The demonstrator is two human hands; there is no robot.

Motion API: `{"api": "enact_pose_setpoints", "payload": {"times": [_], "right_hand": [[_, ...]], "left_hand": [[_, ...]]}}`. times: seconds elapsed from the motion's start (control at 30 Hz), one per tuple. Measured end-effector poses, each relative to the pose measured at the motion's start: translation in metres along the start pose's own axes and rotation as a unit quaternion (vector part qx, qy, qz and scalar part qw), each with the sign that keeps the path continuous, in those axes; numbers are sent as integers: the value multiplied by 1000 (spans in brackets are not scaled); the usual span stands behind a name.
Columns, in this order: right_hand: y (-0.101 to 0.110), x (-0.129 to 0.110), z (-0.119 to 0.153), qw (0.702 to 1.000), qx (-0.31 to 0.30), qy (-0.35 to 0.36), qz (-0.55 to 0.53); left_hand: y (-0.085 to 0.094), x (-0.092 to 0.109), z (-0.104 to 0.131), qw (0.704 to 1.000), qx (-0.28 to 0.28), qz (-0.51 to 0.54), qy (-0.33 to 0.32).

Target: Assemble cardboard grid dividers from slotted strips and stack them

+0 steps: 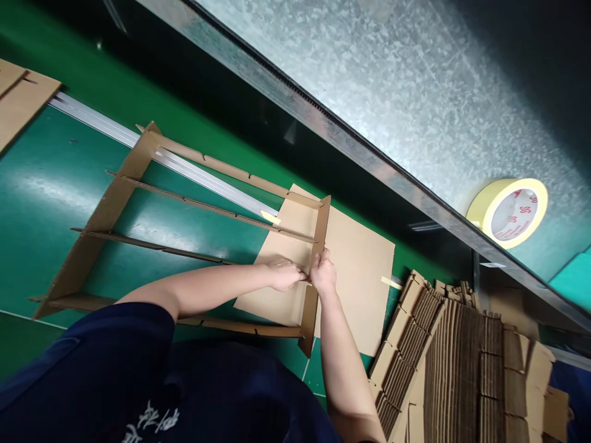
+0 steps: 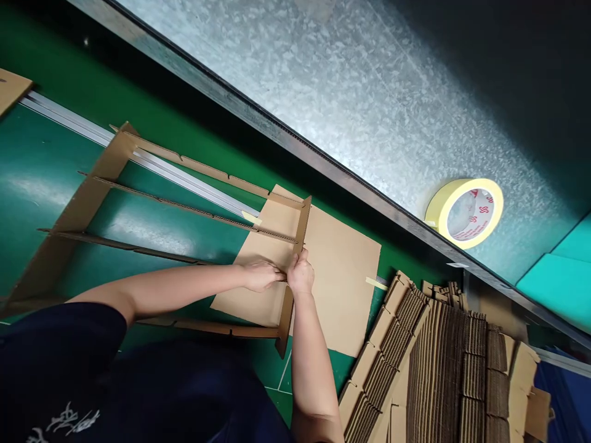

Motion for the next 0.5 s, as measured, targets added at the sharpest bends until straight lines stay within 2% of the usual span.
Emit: {"api": "enact_pose_setpoints", "payload": {"times": [0.1, 0.17, 0.5], "right_hand": [[-2, -1, -1, 1000, 10, -8, 9], [-3, -2, -1, 1000, 15, -13, 12], [-6, -6, 3, 999, 8, -28, 26]], "left_hand": [[-5, 1, 1, 998, -53, -11, -24], [-4, 3, 2, 997, -65, -5, -31], [-2, 8, 6, 998, -46, -13, -39]]}}
Point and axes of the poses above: each hand's wrist, its own z-axis away from the middle knuckle, its own y-axis out of the back of the hand, x = y × z, the point moved 6 cm from there along -z, towards the middle knuckle, and after that the axes turned 2 degrees about x, right-handed, at the moved point
